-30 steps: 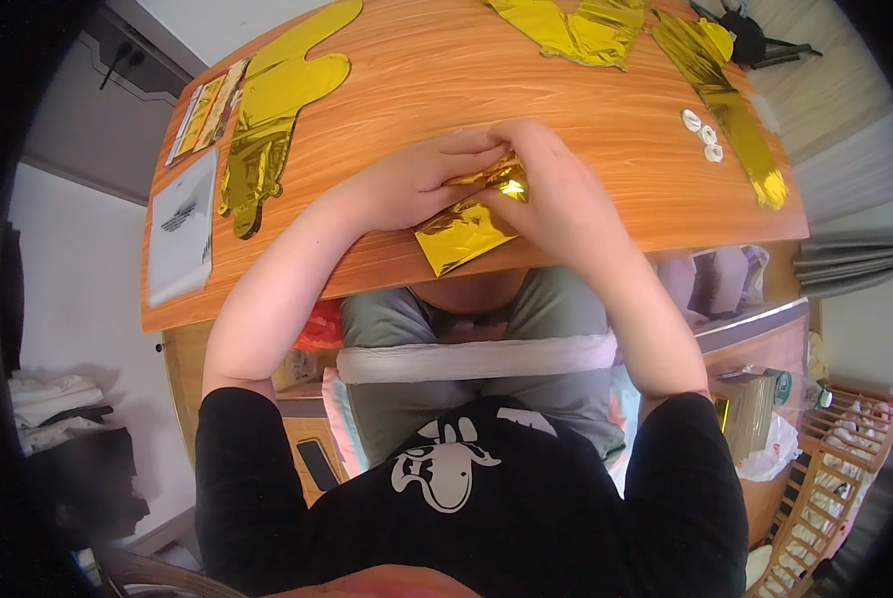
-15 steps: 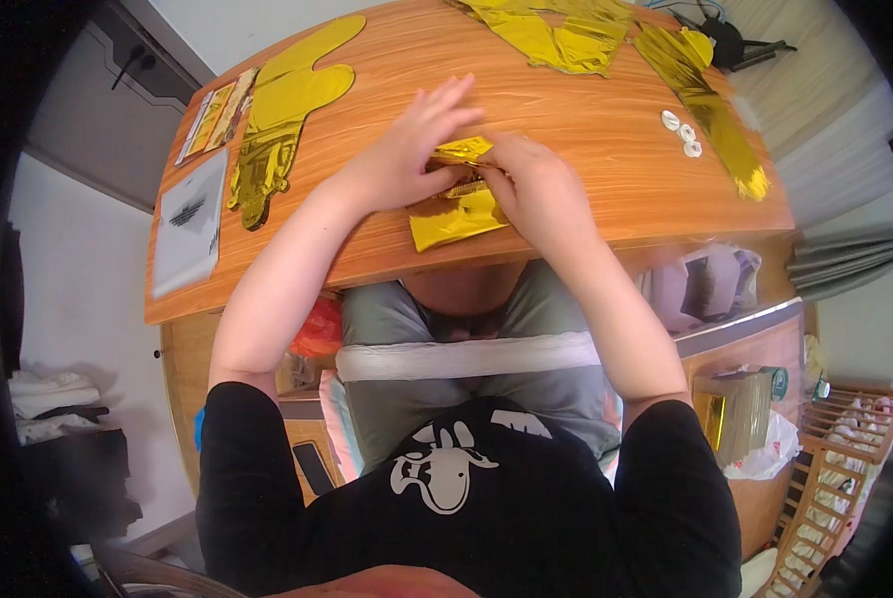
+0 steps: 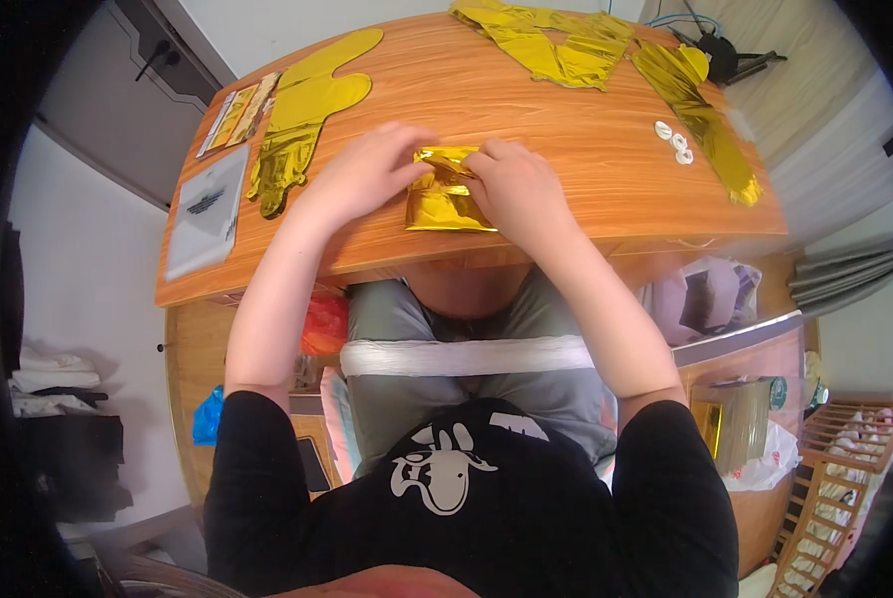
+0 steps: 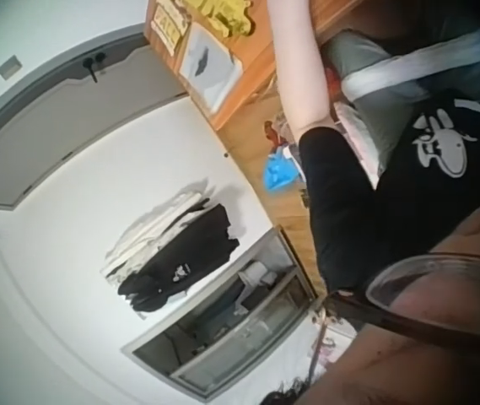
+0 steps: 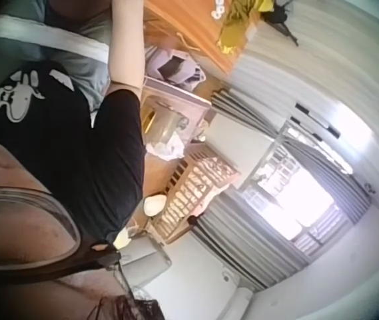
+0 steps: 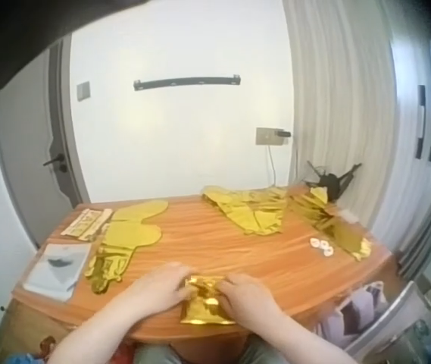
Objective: Folding gold foil balloons and organizing them with white paper inserts on a table.
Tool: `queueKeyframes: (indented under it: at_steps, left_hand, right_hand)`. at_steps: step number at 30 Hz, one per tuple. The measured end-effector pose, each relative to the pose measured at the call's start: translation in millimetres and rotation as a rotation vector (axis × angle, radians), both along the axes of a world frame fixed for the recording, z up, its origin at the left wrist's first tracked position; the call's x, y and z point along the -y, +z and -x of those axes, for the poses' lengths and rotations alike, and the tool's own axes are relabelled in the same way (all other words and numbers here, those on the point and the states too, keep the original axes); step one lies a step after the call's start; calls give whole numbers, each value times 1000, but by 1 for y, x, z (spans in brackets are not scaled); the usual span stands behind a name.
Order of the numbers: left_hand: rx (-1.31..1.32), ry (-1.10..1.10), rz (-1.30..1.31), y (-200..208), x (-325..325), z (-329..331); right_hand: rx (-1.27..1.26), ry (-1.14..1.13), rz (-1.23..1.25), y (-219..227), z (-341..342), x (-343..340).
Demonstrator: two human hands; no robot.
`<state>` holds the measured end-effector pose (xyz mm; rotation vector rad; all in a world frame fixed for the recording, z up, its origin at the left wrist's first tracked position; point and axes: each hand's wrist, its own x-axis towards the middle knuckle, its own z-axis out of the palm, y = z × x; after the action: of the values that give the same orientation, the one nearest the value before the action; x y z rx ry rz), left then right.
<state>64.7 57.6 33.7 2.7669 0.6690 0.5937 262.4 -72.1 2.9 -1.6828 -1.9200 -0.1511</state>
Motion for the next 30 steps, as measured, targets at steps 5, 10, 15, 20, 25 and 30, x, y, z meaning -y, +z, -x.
queueKeyframes:
  at_steps: [5,10,15,20,25,30]
  left_hand:
    - [-222,316,308,-5,13,21]
    - [133,301,483,-25,42,3]
    - [266,375,542,-38,32,-14]
    - [254,456,575,-40,11,-22]
    - [371,518,510,-44,11,-35]
    - [487,498,457,-38,24,-41]
  right_hand:
    - [30,-4,-100,-13,-3,-3]
    - [7,-57,-76,-8,1,-3]
    - [1,-116,-78,-8,4,-2]
    - [-13,-125,-84,-11,4,-4]
    - [-55,-114,-103,-10,3,-4]
    - [-67,-146,-103,-9,4,-6]
